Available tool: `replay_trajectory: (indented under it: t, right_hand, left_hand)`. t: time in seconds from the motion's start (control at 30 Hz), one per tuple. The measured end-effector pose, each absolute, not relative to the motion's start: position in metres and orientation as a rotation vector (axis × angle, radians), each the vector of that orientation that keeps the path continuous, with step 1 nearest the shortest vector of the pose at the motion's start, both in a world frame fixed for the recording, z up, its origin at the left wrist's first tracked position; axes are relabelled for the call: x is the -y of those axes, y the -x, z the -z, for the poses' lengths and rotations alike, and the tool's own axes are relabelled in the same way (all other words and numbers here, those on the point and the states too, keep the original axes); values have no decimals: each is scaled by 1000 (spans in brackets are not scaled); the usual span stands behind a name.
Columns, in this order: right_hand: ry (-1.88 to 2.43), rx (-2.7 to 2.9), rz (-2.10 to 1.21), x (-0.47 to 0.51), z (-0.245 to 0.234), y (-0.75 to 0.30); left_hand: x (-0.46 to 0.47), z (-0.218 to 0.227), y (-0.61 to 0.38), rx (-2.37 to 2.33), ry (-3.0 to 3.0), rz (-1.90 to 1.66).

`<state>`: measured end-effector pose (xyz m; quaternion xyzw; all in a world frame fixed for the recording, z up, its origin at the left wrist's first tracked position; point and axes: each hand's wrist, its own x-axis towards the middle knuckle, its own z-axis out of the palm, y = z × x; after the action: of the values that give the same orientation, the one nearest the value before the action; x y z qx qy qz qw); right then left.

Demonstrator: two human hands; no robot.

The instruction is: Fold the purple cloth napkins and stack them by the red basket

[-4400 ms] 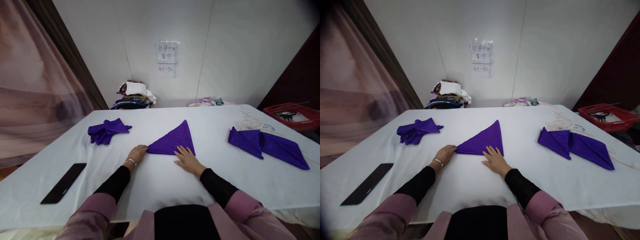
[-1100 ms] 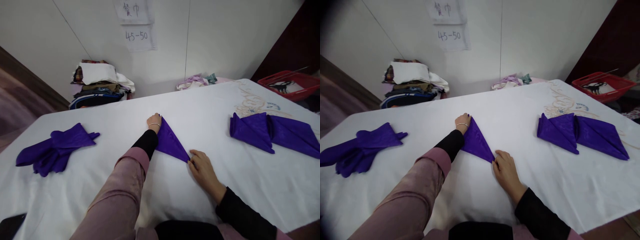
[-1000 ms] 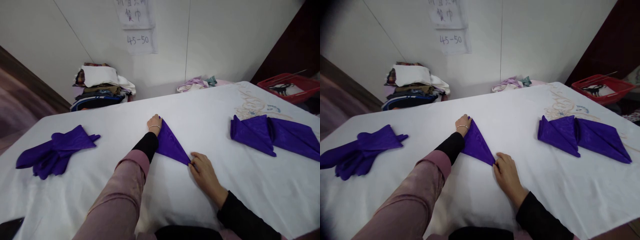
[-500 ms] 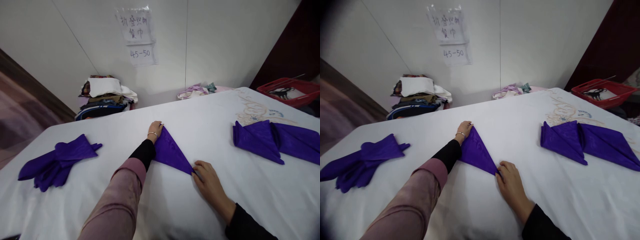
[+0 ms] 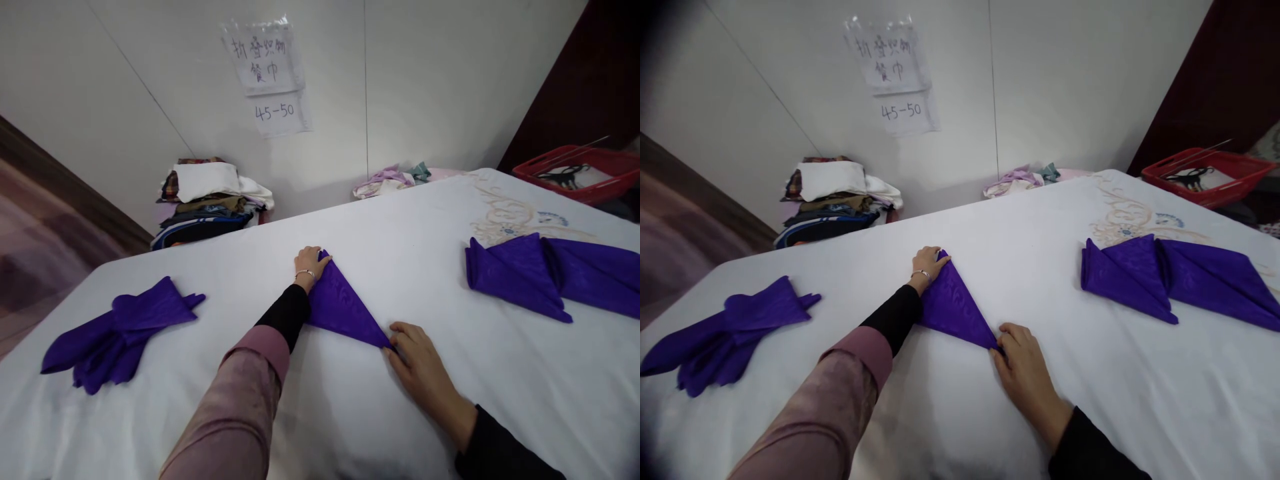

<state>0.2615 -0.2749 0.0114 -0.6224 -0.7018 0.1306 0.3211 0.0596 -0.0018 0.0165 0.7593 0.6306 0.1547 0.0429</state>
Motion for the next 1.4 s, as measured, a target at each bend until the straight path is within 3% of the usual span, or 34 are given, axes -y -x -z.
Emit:
replay_trajectory:
  t: [0.3,0.6,1.17,1.3,1.4]
  right_hand:
    - [1656,1863,-302,271,-10,-263]
    - [1671,1863,-362,266,-12,-264]
    - [1679,1642,-532,261,-10,-282]
    - [1685,1516,-613,256,-7,-290]
    - [1619,1490,-485,247,-13,-299]
  left_hand:
    - [-15,-28,-56,-1434,-2637,-211]
    - [-33,-40,-43,-1440,-2453,-89]
    - [-17,-43,-43,-1355,-1551,-718]
    - [-6,-63,-38,-1239,-1413,-848]
    - [5,-96,-27,-1135,-1381,-917]
